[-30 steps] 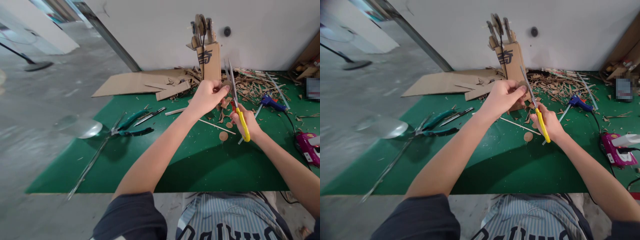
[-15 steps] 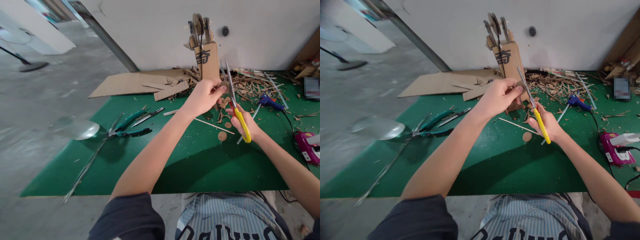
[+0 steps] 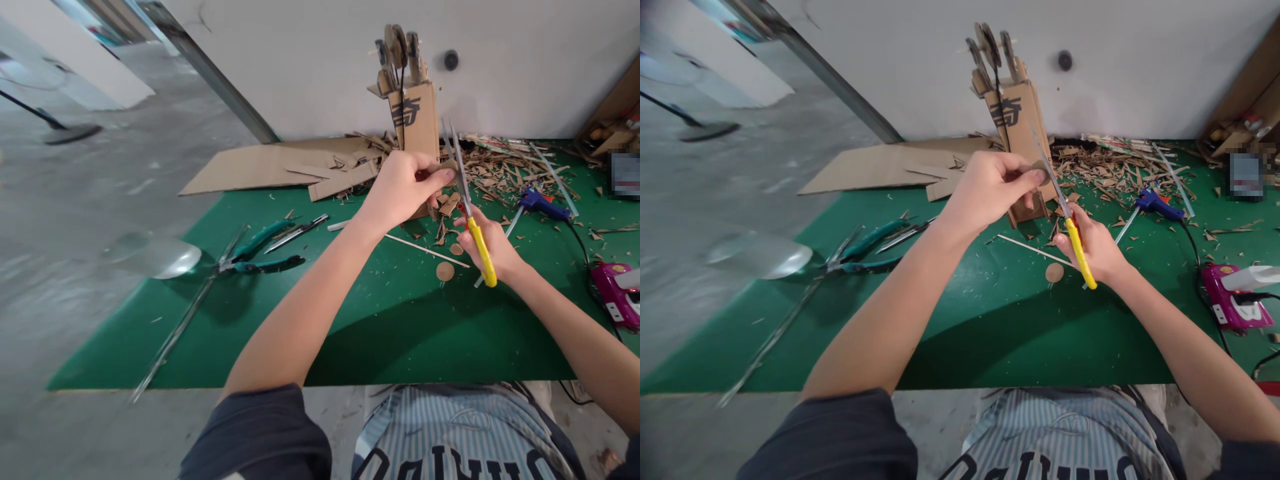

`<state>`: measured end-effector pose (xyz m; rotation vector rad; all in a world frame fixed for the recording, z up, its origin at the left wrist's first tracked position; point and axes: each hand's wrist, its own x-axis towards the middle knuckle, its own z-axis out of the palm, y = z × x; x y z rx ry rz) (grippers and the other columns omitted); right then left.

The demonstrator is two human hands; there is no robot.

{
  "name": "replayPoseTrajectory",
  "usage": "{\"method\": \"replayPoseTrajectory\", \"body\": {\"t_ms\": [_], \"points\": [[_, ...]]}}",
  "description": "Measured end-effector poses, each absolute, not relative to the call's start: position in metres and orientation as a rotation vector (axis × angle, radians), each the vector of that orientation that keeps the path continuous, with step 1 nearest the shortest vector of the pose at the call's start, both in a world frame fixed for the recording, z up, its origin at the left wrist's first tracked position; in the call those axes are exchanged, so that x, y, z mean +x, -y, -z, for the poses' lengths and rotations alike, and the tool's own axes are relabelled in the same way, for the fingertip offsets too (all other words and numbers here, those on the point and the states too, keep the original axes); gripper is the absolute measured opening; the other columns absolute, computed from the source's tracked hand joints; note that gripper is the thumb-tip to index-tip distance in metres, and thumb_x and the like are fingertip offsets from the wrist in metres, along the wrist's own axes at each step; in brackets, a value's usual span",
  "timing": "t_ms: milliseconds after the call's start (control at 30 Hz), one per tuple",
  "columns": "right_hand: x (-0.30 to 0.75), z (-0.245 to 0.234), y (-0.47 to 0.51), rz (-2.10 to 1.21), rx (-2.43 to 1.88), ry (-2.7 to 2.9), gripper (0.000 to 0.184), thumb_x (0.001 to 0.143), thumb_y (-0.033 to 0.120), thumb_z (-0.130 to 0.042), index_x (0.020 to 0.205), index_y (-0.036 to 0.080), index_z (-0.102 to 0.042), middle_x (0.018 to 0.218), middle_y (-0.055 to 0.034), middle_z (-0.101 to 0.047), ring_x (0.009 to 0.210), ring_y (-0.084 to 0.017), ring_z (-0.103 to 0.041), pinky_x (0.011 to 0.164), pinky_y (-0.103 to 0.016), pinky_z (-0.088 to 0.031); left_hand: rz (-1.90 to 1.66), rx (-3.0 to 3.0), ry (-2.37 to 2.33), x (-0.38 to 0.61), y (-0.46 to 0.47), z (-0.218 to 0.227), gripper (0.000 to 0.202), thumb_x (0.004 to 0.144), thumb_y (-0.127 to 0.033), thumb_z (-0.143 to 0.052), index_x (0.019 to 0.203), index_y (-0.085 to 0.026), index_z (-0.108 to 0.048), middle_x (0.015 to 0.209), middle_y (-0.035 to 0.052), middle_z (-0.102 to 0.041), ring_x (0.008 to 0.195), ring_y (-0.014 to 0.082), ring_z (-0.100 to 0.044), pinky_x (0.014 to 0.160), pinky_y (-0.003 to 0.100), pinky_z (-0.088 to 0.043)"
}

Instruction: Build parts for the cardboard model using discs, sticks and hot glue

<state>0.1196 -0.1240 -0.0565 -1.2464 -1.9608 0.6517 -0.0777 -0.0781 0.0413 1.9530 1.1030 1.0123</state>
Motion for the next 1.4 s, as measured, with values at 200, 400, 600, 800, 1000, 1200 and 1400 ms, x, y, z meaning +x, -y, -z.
{"method": "replayPoseTrajectory", "body": {"t_ms": [200,400,600,800,1000,1200,1400], "points": [[0.116,0.054,0.125,-0.697,-1.243,1.916,0.062,0.097,0.062,-0.046,0.136,0.014,-0.051,0.087,-0.0067,-0.074,0.068,-0.020,-0.070,0.068,-0.035,-0.051,-1.106,1.849,-1.077,-0.074,0.079,-0.036,0.029,0.094,-0.029,-0.069,0.068,-0.018,-0.063,0.052,-0.0007,-0.054,0.052,0.0102,-0.052,0.058,0.025,-0.043],[0.112,0.053,0.127,-0.660,-1.316,1.860,0.062,0.096,0.063,-0.045,0.134,0.015,-0.052,0.081,-0.0050,-0.072,0.064,-0.020,-0.068,0.067,-0.036,-0.050,-1.176,1.666,-1.019,-0.063,0.079,-0.027,0.032,0.088,-0.039,-0.077,0.070,-0.020,-0.060,0.059,-0.0009,-0.057,0.056,0.0110,-0.059,0.058,0.024,-0.046],[0.115,0.057,0.123,-0.724,-1.293,1.840,0.070,0.092,0.070,-0.047,0.137,0.016,-0.050,0.093,-0.0093,-0.075,0.078,-0.024,-0.073,0.074,-0.040,-0.054,-1.155,1.671,-0.969,-0.061,0.078,-0.025,0.035,0.094,-0.026,-0.068,0.063,-0.019,-0.054,0.059,-0.0010,-0.054,0.056,0.0106,-0.058,0.061,0.025,-0.047],[0.127,0.064,0.118,-0.867,-1.126,1.916,0.087,0.088,0.079,-0.050,0.148,0.017,-0.043,0.119,-0.0152,-0.073,0.124,-0.033,-0.066,0.098,-0.048,-0.054,-1.069,1.861,-1.065,-0.069,0.076,-0.030,0.038,0.095,-0.022,-0.066,0.060,-0.019,-0.051,0.054,-0.0001,-0.055,0.052,0.0109,-0.052,0.057,0.026,-0.040],[0.125,0.063,0.120,-0.849,-1.164,1.909,0.081,0.093,0.075,-0.047,0.148,0.015,-0.042,0.109,-0.0129,-0.075,0.097,-0.028,-0.073,0.083,-0.043,-0.056,-1.026,1.863,-1.092,-0.072,0.081,-0.037,0.037,0.093,-0.025,-0.068,0.061,-0.020,-0.051,0.053,0.0003,-0.054,0.051,0.0111,-0.052,0.054,0.025,-0.038],[0.120,0.060,0.122,-0.812,-1.216,1.909,0.074,0.097,0.069,-0.042,0.146,0.014,-0.043,0.084,-0.0051,-0.073,0.068,-0.020,-0.068,0.066,-0.036,-0.051,-1.071,1.735,-1.037,-0.068,0.080,-0.033,0.032,0.089,-0.025,-0.075,0.065,-0.019,-0.056,0.053,-0.0018,-0.053,0.051,0.0100,-0.054,0.053,0.024,-0.042],[0.119,0.060,0.122,-0.735,-1.297,1.868,0.076,0.095,0.072,-0.041,0.143,0.013,-0.047,0.076,-0.0034,-0.068,0.063,-0.021,-0.065,0.063,-0.036,-0.049,-1.116,1.256,-0.852,-0.050,0.080,-0.018,0.032,0.098,-0.026,-0.065,0.067,-0.017,-0.060,0.063,-0.0015,-0.058,0.052,0.0063,-0.054,0.054,0.023,-0.047]]}}
